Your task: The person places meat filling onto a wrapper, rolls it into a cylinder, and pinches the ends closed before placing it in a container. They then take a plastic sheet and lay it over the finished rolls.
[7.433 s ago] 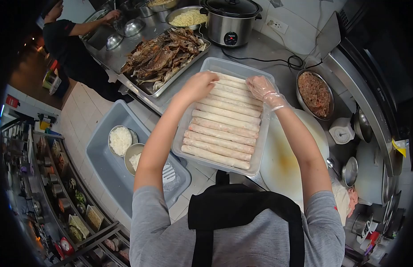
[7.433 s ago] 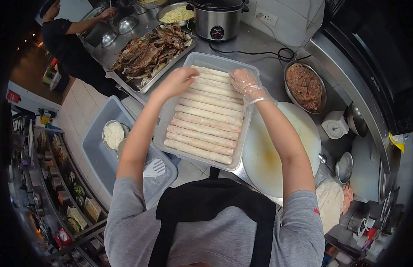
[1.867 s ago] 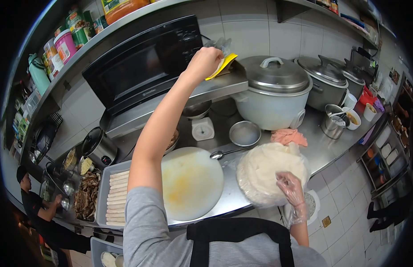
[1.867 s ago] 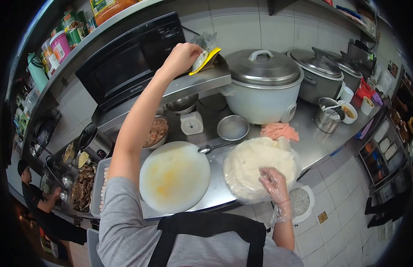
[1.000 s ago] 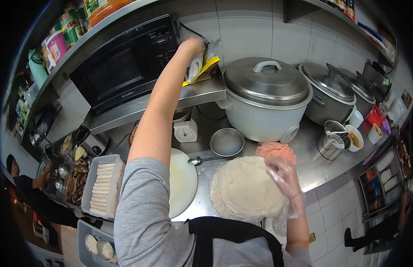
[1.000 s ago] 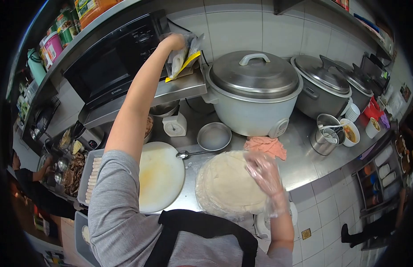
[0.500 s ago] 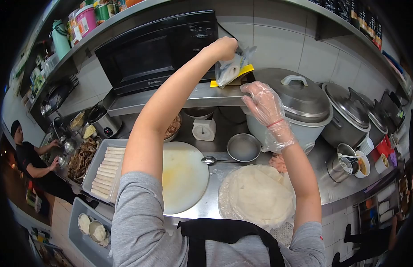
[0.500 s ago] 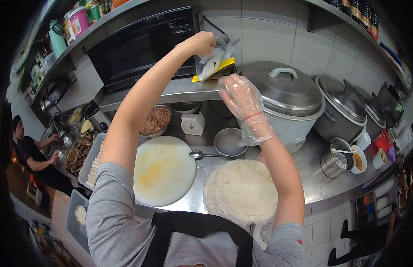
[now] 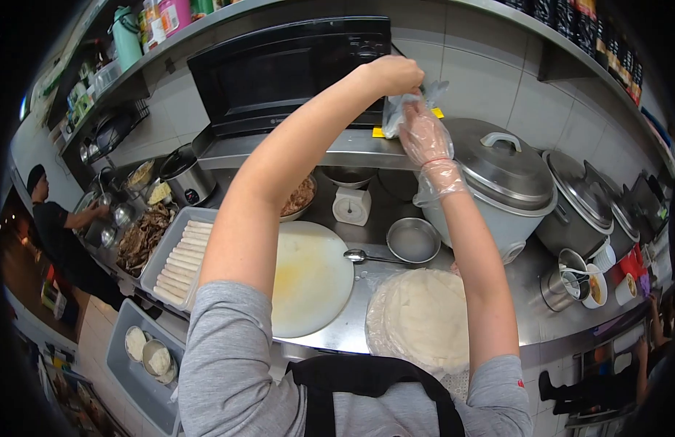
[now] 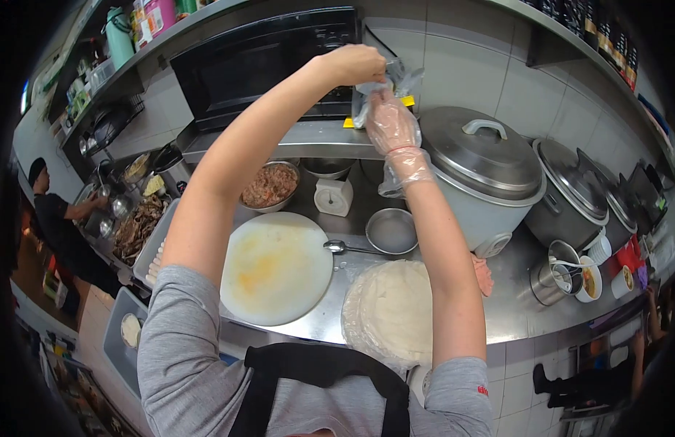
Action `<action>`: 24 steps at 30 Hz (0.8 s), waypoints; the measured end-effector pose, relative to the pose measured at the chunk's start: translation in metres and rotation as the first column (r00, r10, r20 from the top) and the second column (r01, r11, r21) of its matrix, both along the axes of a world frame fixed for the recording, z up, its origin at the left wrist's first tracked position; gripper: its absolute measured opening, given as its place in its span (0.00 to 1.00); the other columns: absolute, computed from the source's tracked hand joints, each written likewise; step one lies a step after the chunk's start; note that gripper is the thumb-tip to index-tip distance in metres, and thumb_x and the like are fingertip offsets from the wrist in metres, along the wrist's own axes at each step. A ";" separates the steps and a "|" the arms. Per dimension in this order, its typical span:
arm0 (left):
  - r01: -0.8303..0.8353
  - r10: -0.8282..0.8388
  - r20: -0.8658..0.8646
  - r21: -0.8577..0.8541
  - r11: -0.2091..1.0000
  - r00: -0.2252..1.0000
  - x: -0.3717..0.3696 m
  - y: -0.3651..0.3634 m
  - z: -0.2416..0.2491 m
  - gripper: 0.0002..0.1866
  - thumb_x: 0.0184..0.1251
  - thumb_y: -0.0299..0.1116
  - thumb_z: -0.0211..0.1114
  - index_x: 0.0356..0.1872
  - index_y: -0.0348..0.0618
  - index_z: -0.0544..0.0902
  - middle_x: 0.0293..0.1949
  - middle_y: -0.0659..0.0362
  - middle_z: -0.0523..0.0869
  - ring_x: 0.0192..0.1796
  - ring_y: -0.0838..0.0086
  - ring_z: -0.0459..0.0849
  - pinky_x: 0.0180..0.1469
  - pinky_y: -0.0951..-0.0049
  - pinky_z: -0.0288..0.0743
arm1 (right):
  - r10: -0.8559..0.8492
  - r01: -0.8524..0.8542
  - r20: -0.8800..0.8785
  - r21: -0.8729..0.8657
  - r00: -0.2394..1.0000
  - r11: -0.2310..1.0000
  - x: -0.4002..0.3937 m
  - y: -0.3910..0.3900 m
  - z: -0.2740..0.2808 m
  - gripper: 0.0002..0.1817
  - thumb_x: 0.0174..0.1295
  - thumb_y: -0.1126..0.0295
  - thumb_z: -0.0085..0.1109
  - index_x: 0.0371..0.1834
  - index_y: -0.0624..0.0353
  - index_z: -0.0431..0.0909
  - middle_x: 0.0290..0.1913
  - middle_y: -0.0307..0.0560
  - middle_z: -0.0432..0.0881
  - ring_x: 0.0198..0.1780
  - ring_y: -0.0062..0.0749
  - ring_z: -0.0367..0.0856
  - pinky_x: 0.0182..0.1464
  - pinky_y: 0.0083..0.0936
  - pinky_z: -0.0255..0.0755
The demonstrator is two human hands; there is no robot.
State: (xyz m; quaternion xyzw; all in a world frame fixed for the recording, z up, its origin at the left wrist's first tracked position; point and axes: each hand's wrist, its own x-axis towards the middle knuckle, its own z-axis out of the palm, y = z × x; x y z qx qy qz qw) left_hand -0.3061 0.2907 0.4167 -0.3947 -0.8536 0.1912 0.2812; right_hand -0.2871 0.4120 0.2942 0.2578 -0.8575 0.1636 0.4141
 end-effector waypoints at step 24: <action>-0.279 0.351 -0.018 0.569 0.773 0.936 0.258 -0.367 -0.050 0.11 0.55 0.37 0.69 0.29 0.39 0.80 0.20 0.56 0.80 0.22 0.67 0.76 0.28 0.73 0.71 | 0.525 -0.638 -0.517 -0.053 0.676 0.769 0.188 -0.180 0.090 0.23 0.59 0.63 0.63 0.56 0.60 0.75 0.55 0.46 0.79 0.45 0.28 0.80 0.44 0.22 0.73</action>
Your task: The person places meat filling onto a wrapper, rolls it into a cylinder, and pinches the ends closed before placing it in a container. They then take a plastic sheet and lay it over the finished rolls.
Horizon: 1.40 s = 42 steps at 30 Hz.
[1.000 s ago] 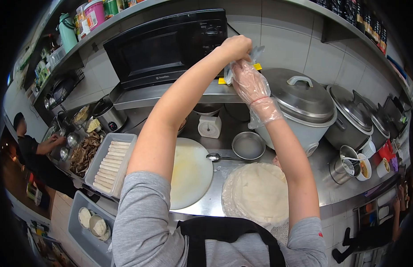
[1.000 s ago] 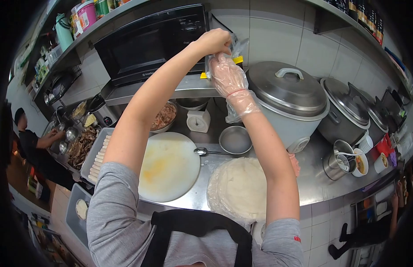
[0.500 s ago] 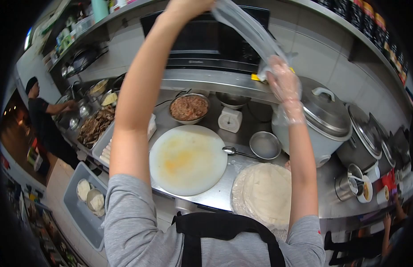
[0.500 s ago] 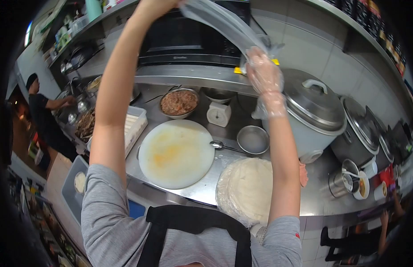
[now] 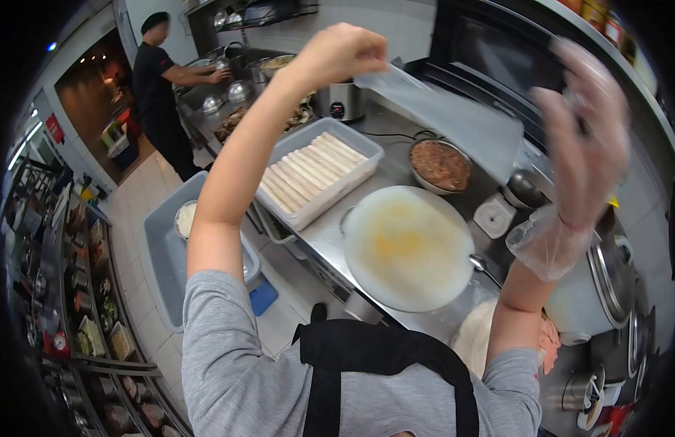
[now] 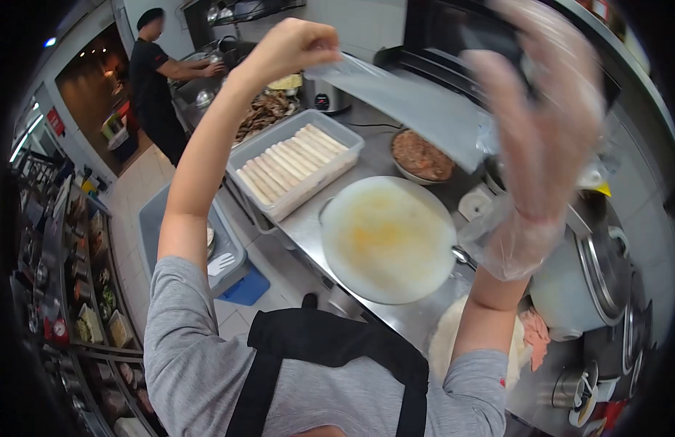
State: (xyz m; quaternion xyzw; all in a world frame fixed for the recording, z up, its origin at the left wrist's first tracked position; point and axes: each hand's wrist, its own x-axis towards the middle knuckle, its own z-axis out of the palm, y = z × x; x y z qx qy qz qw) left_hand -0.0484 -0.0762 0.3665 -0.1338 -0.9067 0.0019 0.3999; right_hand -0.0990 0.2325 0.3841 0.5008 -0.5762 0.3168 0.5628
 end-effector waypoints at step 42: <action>-0.444 -0.476 0.575 0.818 0.366 0.665 0.045 -0.252 -0.191 0.32 0.58 0.23 0.65 0.66 0.41 0.65 0.28 0.62 0.83 0.22 0.84 0.74 0.23 0.84 0.67 | 0.269 -0.325 0.886 -0.399 -0.378 0.857 -0.146 -0.283 -0.294 0.08 0.50 0.74 0.65 0.33 0.63 0.78 0.31 0.43 0.81 0.31 0.29 0.78 0.36 0.23 0.72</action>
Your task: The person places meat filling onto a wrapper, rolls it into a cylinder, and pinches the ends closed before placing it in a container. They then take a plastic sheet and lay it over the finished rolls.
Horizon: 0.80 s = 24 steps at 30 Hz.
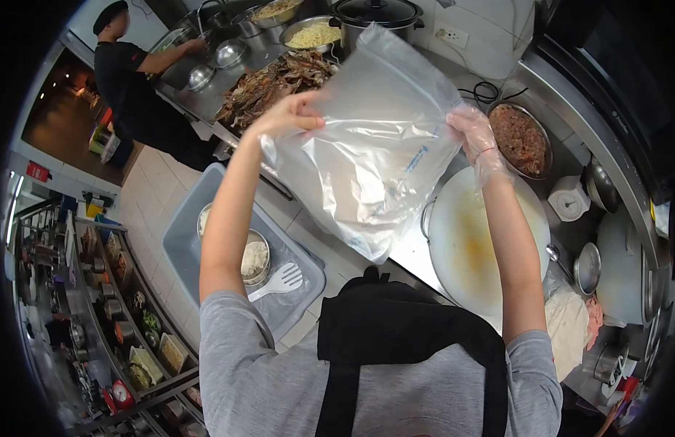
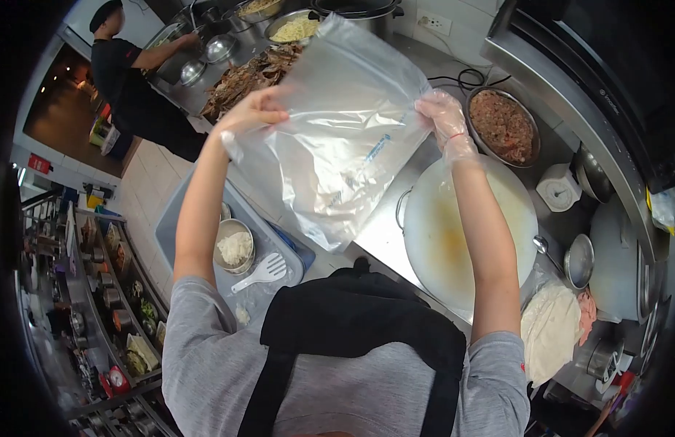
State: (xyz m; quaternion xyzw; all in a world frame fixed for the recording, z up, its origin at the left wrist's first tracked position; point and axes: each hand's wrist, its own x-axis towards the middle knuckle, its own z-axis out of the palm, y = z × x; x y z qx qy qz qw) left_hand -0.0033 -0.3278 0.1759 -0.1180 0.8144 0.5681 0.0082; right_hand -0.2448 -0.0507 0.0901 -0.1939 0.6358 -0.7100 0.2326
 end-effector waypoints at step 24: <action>-0.077 0.053 -0.056 -0.713 0.697 0.997 -0.019 0.003 -0.105 0.27 0.49 0.18 0.61 0.56 0.38 0.72 0.30 0.42 0.83 0.37 0.48 0.82 0.42 0.58 0.75 | 0.300 0.437 -0.705 0.659 0.643 0.612 -0.002 -0.024 -0.034 0.10 0.49 0.61 0.61 0.34 0.50 0.82 0.31 0.47 0.84 0.38 0.45 0.82 0.49 0.40 0.69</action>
